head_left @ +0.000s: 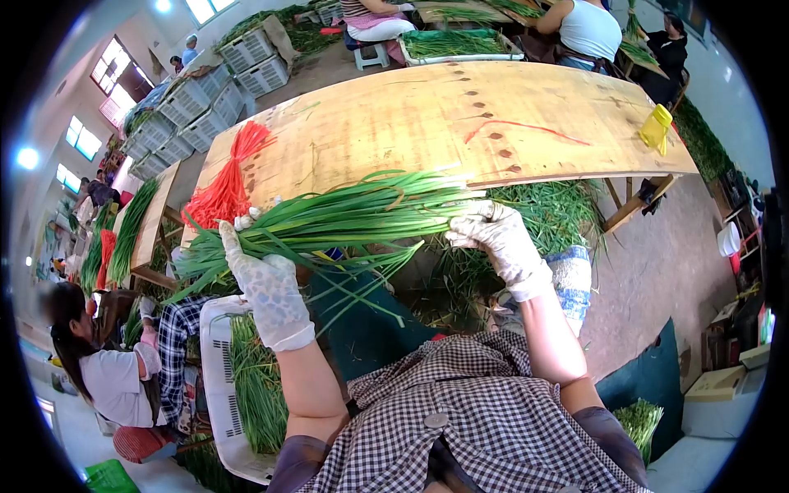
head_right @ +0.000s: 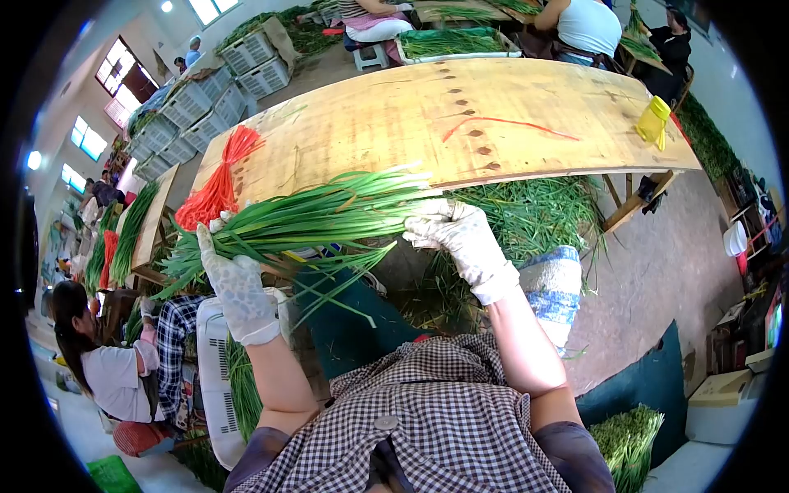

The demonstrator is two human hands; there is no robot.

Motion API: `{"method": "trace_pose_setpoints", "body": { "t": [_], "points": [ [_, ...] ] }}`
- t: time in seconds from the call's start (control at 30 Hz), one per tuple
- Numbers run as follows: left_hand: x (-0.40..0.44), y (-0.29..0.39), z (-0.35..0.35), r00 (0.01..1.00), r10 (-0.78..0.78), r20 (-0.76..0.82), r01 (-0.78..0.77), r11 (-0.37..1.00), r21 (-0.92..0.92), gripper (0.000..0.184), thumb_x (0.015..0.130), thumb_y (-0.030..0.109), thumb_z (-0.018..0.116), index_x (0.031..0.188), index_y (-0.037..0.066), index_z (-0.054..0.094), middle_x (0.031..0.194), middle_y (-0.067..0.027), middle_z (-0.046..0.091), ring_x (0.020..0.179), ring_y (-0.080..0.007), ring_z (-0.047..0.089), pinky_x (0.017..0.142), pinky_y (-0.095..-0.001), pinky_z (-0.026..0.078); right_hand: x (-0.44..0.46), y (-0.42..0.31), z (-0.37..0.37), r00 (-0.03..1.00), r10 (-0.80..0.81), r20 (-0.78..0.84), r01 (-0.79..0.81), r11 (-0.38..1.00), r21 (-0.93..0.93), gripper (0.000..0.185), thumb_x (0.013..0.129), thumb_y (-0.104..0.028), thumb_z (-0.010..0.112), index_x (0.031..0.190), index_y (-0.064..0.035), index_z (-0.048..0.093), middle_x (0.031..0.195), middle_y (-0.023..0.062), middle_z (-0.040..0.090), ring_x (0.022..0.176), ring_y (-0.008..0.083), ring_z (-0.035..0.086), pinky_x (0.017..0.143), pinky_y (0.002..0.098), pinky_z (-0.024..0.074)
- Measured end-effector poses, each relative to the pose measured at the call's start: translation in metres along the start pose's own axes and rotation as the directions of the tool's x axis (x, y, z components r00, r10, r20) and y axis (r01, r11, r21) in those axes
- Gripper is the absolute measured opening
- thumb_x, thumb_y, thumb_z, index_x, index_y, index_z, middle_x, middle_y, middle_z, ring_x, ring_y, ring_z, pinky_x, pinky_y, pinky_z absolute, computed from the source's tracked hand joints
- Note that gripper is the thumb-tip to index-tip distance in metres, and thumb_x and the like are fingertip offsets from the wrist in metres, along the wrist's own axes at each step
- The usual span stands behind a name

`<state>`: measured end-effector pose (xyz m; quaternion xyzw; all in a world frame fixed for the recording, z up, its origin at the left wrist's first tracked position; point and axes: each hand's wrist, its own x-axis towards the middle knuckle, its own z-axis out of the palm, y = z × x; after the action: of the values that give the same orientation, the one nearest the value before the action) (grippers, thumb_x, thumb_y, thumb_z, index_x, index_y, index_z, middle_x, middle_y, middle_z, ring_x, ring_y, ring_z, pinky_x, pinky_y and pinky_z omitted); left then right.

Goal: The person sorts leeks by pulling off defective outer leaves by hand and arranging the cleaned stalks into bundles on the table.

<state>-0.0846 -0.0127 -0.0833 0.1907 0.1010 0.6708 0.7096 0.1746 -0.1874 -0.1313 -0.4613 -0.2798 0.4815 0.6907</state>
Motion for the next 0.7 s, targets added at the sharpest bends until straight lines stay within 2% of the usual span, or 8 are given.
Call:
{"method": "trace_pose_setpoints", "body": {
  "t": [0.13,0.33,0.4,0.43,0.5,0.57,0.67,0.7],
  "points": [
    [0.004,0.002,-0.001,0.999,0.036,0.008,-0.036,0.998,0.044,0.026,0.094,0.024,0.055,0.076,0.006,0.055,0.074,-0.0036,0.058,0.078,-0.021,0.059,0.095,-0.0493,0.047,-0.006,-0.003,0.005,0.994,0.003,0.113,0.015,0.987,-0.158,0.027,0.078,0.003,0.071,0.104,0.0032,0.065,0.095,0.0104,0.069,0.081,0.0141,0.066,0.073,0.0264,0.056],
    [0.005,0.009,0.004,0.999,0.038,0.023,-0.039,0.998,0.055,0.026,0.094,0.026,0.056,0.075,0.007,0.054,0.073,-0.0034,0.057,0.076,-0.0187,0.058,0.099,-0.0487,0.044,-0.012,0.012,-0.053,0.985,-0.139,0.107,0.172,0.651,-0.74,0.027,0.073,-0.009,0.076,0.098,-0.0053,0.07,0.079,0.0054,0.071,0.069,0.0122,0.066,0.073,0.0262,0.0544],
    [0.006,0.014,0.002,0.998,0.051,0.031,-0.053,0.997,0.055,0.027,0.094,0.027,0.056,0.075,0.008,0.053,0.072,-0.0024,0.056,0.075,-0.0176,0.058,0.101,-0.0483,0.042,0.0,0.017,-0.093,0.967,-0.094,-0.238,-0.225,0.133,-0.965,0.03,0.074,-0.015,0.076,0.102,-0.0082,0.07,0.09,0.0079,0.071,0.078,0.0195,0.068,0.08,0.0311,0.0541],
    [0.005,0.013,0.003,0.998,0.052,0.028,-0.053,0.997,0.05,0.027,0.094,0.027,0.056,0.075,0.008,0.053,0.072,-0.0024,0.056,0.075,-0.0176,0.058,0.101,-0.0483,0.042,-0.002,0.02,-0.097,0.967,-0.095,-0.237,-0.224,0.127,-0.966,0.03,0.074,-0.015,0.076,0.102,-0.0082,0.07,0.09,0.0079,0.071,0.078,0.0195,0.068,0.08,0.0311,0.0541],
    [0.0,0.009,0.01,0.996,0.09,-0.026,-0.088,0.993,0.077,0.028,0.094,0.026,0.055,0.074,0.008,0.053,0.07,-0.0018,0.055,0.075,-0.0172,0.057,0.102,-0.048,0.041,-0.015,0.012,-0.08,0.91,-0.408,0.075,0.153,0.162,-0.975,0.034,0.074,-0.023,0.076,0.104,-0.0092,0.069,0.106,0.0098,0.068,0.092,0.0248,0.066,0.087,0.0347,0.0517],
    [-0.002,0.001,0.008,0.996,0.082,-0.03,-0.079,0.994,0.078,0.028,0.094,0.026,0.055,0.073,0.008,0.053,0.069,-0.0016,0.054,0.074,-0.0172,0.057,0.102,-0.0478,0.041,-0.014,0.008,-0.033,0.921,-0.378,0.097,0.299,0.525,-0.797,0.036,0.075,-0.024,0.077,0.105,-0.005,0.068,0.111,0.0126,0.066,0.1,0.0205,0.063,0.088,0.0327,0.0504],
    [-0.006,-0.006,0.012,0.994,0.111,-0.015,-0.109,0.99,0.091,0.027,0.094,0.025,0.056,0.073,0.008,0.052,0.069,-0.0008,0.053,0.073,-0.0162,0.056,0.103,-0.0472,0.041,-0.003,0.021,-0.007,0.981,-0.189,-0.04,0.122,0.765,-0.632,0.03,0.078,-0.014,0.075,0.102,0.0012,0.066,0.11,0.0119,0.067,0.096,0.0133,0.064,0.083,0.027,0.0511],
    [-0.005,-0.005,0.009,0.994,0.112,0.021,-0.113,0.991,0.071,0.027,0.094,0.025,0.056,0.073,0.008,0.051,0.07,-0.0005,0.053,0.073,-0.0156,0.056,0.103,-0.047,0.04,0.003,0.035,-0.014,0.981,-0.179,0.075,0.194,0.899,-0.393,0.024,0.083,-0.006,0.067,0.104,0.0047,0.063,0.107,0.0103,0.067,0.093,0.0126,0.064,0.082,0.024,0.0513]
  ]
}}
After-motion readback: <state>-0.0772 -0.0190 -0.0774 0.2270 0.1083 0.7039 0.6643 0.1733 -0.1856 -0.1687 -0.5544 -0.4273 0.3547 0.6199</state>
